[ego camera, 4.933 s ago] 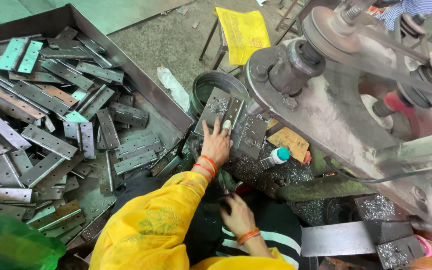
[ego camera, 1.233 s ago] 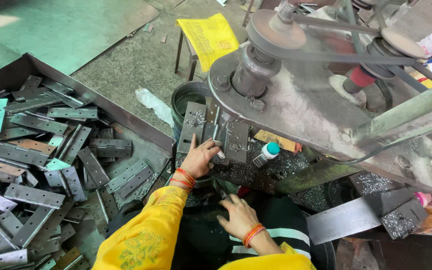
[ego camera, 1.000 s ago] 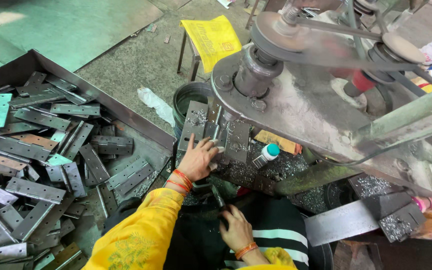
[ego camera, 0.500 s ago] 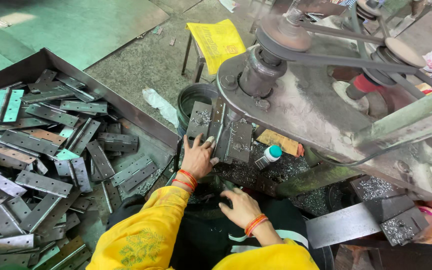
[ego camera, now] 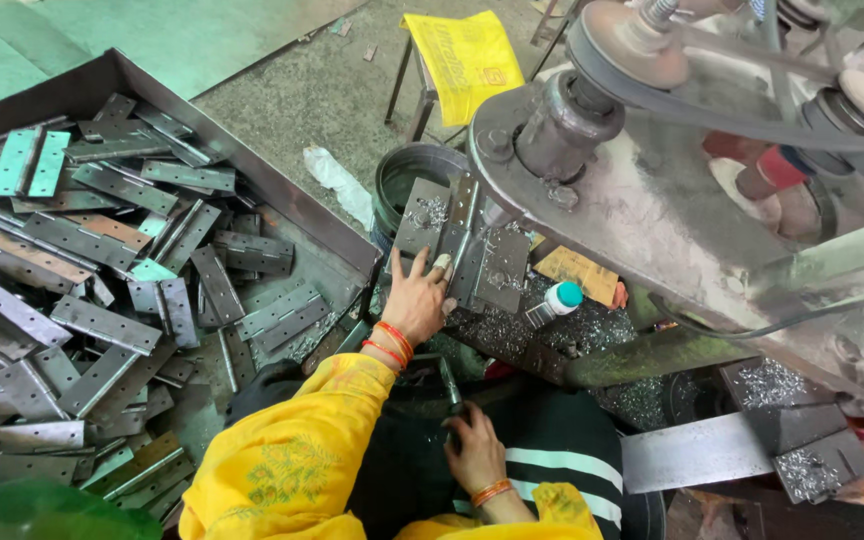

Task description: The person repeatedly picks metal brackets from a bin, places them under a punching machine, and operates the machine to punch holes. The person then removes the processed brackets and places them back into the bin. This cycle is repeated continuously throughout the clip.

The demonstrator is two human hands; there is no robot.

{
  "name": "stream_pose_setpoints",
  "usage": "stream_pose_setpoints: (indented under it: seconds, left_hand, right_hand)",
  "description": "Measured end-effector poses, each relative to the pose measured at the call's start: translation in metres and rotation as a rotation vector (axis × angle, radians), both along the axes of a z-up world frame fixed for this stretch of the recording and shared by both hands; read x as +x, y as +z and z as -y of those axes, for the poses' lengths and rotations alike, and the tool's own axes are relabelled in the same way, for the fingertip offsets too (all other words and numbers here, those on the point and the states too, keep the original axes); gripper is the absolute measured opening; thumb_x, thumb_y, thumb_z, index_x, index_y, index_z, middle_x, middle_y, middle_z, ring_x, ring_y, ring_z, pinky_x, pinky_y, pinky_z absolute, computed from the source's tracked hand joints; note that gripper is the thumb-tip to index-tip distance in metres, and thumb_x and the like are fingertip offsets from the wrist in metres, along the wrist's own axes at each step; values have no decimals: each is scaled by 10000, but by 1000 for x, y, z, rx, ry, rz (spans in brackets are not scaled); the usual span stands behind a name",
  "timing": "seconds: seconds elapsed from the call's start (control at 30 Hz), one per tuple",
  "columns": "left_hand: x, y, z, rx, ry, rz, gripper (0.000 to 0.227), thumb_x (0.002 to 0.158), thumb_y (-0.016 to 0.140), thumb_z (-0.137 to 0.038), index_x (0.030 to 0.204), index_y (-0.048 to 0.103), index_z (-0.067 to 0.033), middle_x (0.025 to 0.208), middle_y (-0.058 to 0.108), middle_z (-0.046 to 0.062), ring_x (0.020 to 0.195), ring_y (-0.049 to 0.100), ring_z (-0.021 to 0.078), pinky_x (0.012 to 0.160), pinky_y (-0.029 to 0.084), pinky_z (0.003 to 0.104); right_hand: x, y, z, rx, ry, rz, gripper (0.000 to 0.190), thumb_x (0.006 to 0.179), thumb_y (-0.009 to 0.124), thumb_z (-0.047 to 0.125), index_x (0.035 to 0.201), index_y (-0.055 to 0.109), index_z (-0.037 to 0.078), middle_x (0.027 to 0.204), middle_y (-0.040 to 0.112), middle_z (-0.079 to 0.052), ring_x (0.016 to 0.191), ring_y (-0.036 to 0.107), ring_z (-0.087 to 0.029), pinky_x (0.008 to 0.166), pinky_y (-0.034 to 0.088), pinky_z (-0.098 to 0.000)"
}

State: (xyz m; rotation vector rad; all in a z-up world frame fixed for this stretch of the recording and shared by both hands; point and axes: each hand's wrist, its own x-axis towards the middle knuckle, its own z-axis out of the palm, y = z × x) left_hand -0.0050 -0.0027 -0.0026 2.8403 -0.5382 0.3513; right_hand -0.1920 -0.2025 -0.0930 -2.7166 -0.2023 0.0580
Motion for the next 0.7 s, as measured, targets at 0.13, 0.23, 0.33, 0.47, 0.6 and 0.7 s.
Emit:
stream_pose_setpoints:
  seconds: [0.13, 0.23, 0.33, 0.47, 0.6, 0.7]
  left_hand:
    - [3, 4, 1, 28, 12, 13, 555, 927, 607, -405, 1362, 633, -63, 1419, 579, 46, 1462, 315, 356, 1153, 101, 763]
    - [6, 0, 5, 14, 35, -33, 490, 941, 593, -387, 1313, 665, -76, 1438, 569, 35, 1474, 304, 366, 1154, 94, 767]
    - [19, 0, 12, 9, 76, -24, 446, 960, 576, -390, 1268, 691, -88, 1455, 561, 37, 1484, 298, 371, 1155, 98, 763]
    - [35, -1, 16, -13, 98, -44, 445, 967, 566, -381, 1267, 691, -77, 1447, 566, 53, 1489, 288, 375, 1153, 105, 765]
    - [36, -8, 18, 0, 83, -1, 464, 947, 561, -348, 1296, 674, -63, 1401, 586, 55, 1476, 293, 381, 1143, 117, 764]
    - [40, -9, 13, -7, 101, 27, 442, 973, 541, -333, 1293, 676, -61, 1388, 596, 63, 1469, 309, 389, 1159, 126, 756]
  right_hand:
    - [21, 41, -4, -30, 56, -30, 318, 755, 776, 197, 1066, 732, 150, 1356, 562, -148, 1211, 577, -357, 945, 533, -439]
    - [41, 85, -7, -70, 97, -110, 338, 819, 736, 283, 1128, 714, 149, 1253, 631, -118, 1161, 615, -346, 944, 537, -435]
    - [61, 115, -11, -107, 86, -166, 368, 859, 694, 334, 1181, 694, 156, 1197, 666, -97, 1101, 652, -340, 925, 546, -436]
    - [53, 103, -15, -124, 37, -174, 360, 864, 707, 304, 1194, 680, 163, 1183, 661, -100, 1114, 648, -331, 923, 550, -439]
    - [10, 42, -13, -27, 34, -20, 416, 730, 767, 148, 1141, 710, 174, 1369, 572, -127, 1170, 585, -360, 875, 540, -466]
    - [13, 10, -6, 34, 46, 60, 253, 760, 764, 133, 1008, 735, 176, 1361, 587, -102, 1203, 598, -338, 925, 550, -439]
